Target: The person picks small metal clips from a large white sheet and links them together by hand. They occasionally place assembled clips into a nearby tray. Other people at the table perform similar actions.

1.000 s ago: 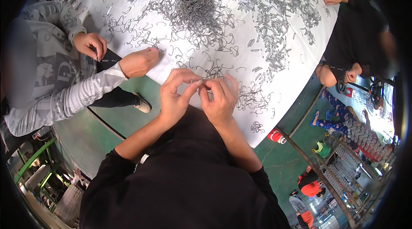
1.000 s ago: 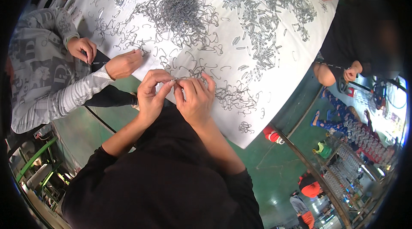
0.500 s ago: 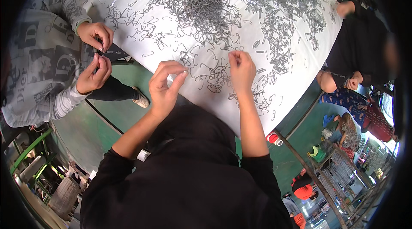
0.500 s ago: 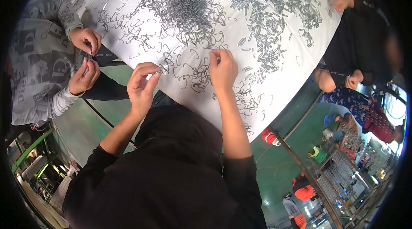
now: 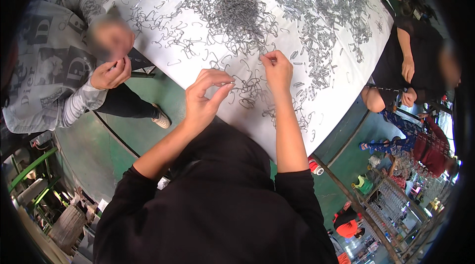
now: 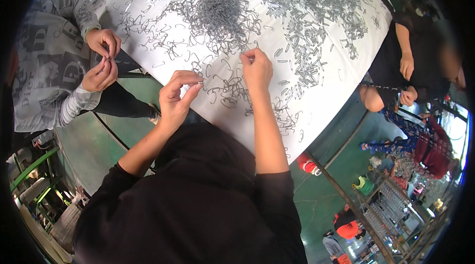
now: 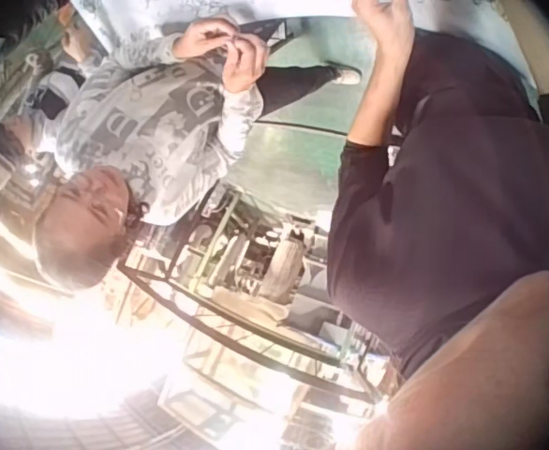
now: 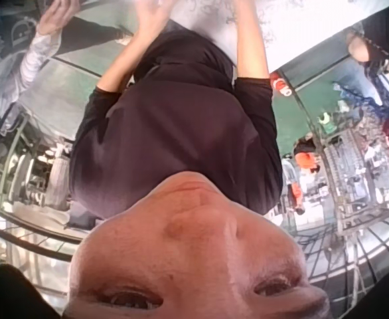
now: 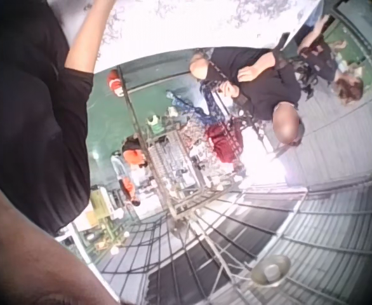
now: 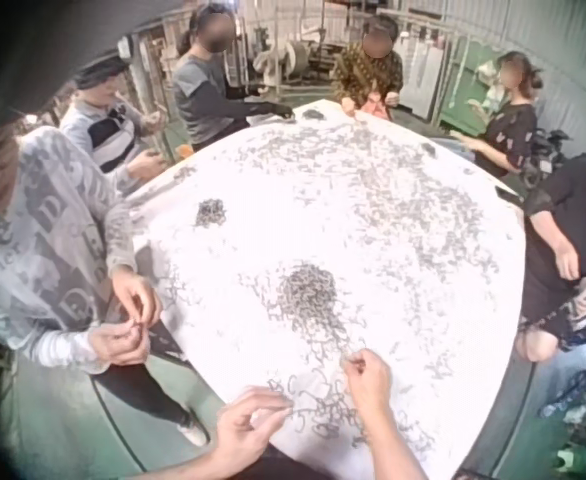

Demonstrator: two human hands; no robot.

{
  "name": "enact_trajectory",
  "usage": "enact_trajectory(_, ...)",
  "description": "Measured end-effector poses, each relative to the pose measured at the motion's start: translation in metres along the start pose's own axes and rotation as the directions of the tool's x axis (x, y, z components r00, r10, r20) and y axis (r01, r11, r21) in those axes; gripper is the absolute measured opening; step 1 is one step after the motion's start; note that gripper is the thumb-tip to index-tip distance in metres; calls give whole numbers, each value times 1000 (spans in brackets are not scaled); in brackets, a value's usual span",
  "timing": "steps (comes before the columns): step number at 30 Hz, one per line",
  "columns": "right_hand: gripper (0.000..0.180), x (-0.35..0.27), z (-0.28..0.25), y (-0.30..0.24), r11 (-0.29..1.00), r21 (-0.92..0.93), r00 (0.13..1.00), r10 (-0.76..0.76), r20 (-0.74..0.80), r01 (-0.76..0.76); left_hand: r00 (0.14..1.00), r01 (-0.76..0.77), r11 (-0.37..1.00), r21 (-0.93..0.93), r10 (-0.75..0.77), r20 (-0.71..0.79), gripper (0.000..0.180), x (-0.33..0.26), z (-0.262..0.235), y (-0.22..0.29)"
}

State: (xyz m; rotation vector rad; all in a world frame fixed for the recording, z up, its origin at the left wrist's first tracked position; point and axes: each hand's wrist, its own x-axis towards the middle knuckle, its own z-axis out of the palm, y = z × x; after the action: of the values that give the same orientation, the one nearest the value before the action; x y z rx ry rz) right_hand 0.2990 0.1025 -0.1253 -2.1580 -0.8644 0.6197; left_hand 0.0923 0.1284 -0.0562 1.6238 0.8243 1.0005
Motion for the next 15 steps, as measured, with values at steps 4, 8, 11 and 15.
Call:
enact_trajectory(4, 11, -25, -21, 13, 975, 211, 996, -56, -70, 69, 997, -32, 999, 18, 31, 68, 14, 3, 16, 3)
enact_trajectory(8, 14, -34, -30, 20, 933, -329, 975, -190, -114, 143, 993, -32, 999, 39, 27, 117, 13, 5, 30, 7)
enact_trajectory(11, 13, -35, -41, 13, 990, 141, 986, 4, -166, 20, 989, -73, 997, 25, 69, 128, 12, 6, 35, 9)
enact_trajectory(15, 12, -52, -67, -19, 893, 449, 997, 2, -71, 30, 989, -11, 1000, 21, 7, 150, 13, 4, 44, 13)
